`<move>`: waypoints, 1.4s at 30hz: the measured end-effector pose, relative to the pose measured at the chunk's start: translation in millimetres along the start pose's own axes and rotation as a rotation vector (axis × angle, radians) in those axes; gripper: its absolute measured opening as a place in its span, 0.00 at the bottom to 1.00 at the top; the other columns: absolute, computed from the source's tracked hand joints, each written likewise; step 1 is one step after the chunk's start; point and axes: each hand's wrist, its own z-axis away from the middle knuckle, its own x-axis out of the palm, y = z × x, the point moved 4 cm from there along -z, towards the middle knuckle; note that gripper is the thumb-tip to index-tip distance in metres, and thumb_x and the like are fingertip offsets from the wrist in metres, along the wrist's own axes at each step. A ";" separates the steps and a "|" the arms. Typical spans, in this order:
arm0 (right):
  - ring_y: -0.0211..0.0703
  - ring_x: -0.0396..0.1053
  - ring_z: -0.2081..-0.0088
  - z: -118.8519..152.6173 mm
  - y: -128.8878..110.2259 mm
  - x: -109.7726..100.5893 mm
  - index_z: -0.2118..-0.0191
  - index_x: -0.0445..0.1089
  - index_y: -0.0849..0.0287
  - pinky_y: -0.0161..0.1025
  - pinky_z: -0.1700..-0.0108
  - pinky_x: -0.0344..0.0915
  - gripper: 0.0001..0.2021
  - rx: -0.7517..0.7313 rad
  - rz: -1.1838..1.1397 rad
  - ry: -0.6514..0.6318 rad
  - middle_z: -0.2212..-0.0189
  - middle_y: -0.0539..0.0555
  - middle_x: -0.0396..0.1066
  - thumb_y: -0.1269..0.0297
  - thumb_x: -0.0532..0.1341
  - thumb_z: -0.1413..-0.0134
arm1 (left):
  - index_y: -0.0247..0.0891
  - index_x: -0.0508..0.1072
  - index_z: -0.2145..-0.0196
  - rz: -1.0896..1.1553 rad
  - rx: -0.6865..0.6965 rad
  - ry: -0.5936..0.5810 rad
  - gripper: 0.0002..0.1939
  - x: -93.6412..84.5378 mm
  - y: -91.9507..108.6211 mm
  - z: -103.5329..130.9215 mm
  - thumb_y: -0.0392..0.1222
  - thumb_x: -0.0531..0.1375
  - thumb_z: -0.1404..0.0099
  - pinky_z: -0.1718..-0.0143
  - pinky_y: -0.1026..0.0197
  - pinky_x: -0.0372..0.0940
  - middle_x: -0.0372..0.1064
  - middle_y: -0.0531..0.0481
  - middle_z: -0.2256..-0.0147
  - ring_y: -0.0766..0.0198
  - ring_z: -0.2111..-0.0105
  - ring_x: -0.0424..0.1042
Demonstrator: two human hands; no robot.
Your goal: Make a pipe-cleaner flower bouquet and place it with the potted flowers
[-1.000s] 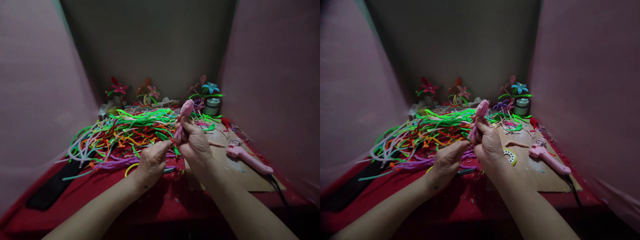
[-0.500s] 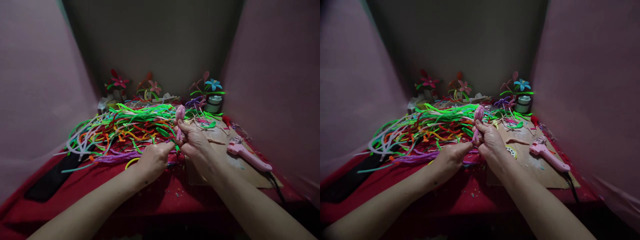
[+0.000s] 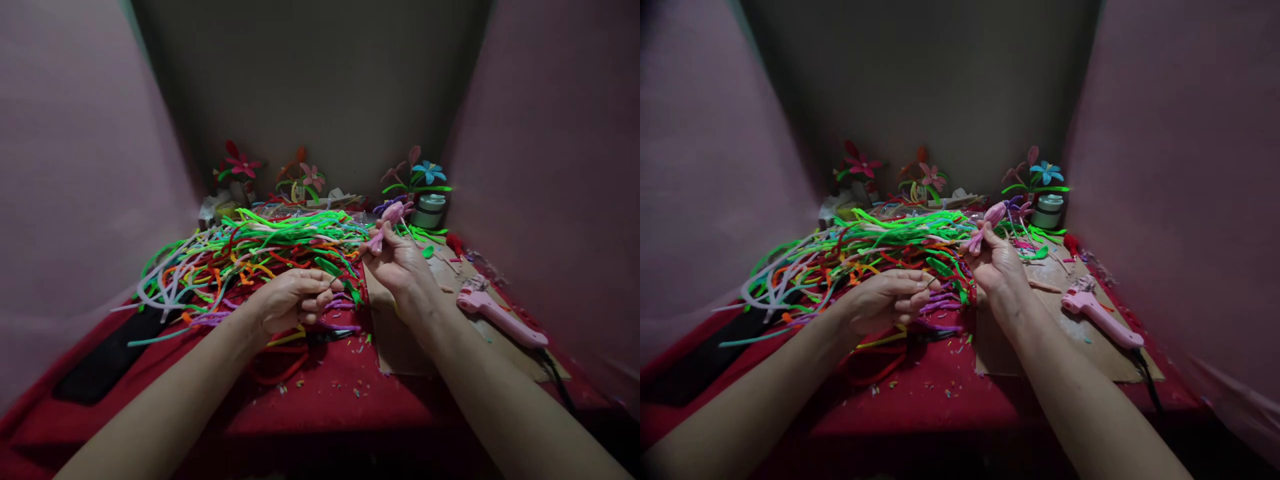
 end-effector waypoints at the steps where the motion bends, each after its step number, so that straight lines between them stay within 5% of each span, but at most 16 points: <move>1: 0.30 0.60 0.85 -1.1 -2.8 -3.3 0.76 0.67 0.59 0.33 0.74 0.67 0.07 0.000 -0.030 0.041 0.87 0.42 0.63 0.70 0.62 0.48 | 0.31 0.70 0.65 0.019 0.004 -0.011 0.07 -1.1 0.2 -0.5 0.35 0.56 0.41 0.84 0.71 0.44 0.52 0.58 0.80 0.77 0.84 0.44; 11: 0.28 0.61 0.84 8.1 18.0 -2.3 0.78 0.65 0.61 0.29 0.75 0.65 0.09 0.161 -0.137 0.018 0.85 0.43 0.66 0.72 0.64 0.51 | 0.31 0.68 0.66 0.058 0.055 -0.015 0.05 -4.2 -1.2 -6.0 0.36 0.55 0.39 0.84 0.72 0.47 0.55 0.57 0.80 0.77 0.84 0.46; 18: 0.28 0.56 0.85 22.4 31.8 15.2 0.75 0.68 0.60 0.30 0.77 0.62 0.06 -0.050 0.043 -0.089 0.86 0.42 0.63 0.69 0.67 0.58 | 0.37 0.66 0.63 -0.210 0.152 0.220 0.10 10.4 -8.8 -9.8 0.46 0.55 0.38 0.87 0.71 0.37 0.50 0.62 0.84 0.76 0.88 0.40; 28: 0.29 0.55 0.78 32.4 32.9 21.4 0.75 0.70 0.59 0.29 0.75 0.53 0.05 -0.405 0.258 -0.093 0.81 0.43 0.62 0.65 0.64 0.54 | 0.37 0.66 0.73 -0.545 0.536 0.465 0.07 18.0 -15.3 -15.9 0.39 0.53 0.38 0.78 0.69 0.49 0.52 0.58 0.79 0.72 0.79 0.49; 35: 0.27 0.57 0.81 28.8 29.6 23.8 0.76 0.68 0.58 0.28 0.78 0.54 0.07 -0.250 -0.017 -0.059 0.82 0.42 0.64 0.70 0.68 0.62 | 0.37 0.71 0.64 -0.745 0.644 0.569 0.09 17.3 -17.7 -11.2 0.41 0.52 0.36 0.66 0.67 0.59 0.66 0.52 0.70 0.67 0.70 0.63; 42: 0.26 0.55 0.83 25.5 26.0 23.0 0.77 0.68 0.60 0.26 0.80 0.54 0.07 -0.125 -0.130 0.005 0.85 0.42 0.63 0.72 0.67 0.58 | 0.38 0.71 0.64 -0.940 0.712 0.665 0.09 21.7 -9.3 -5.3 0.39 0.51 0.36 0.68 0.66 0.59 0.67 0.52 0.72 0.67 0.72 0.64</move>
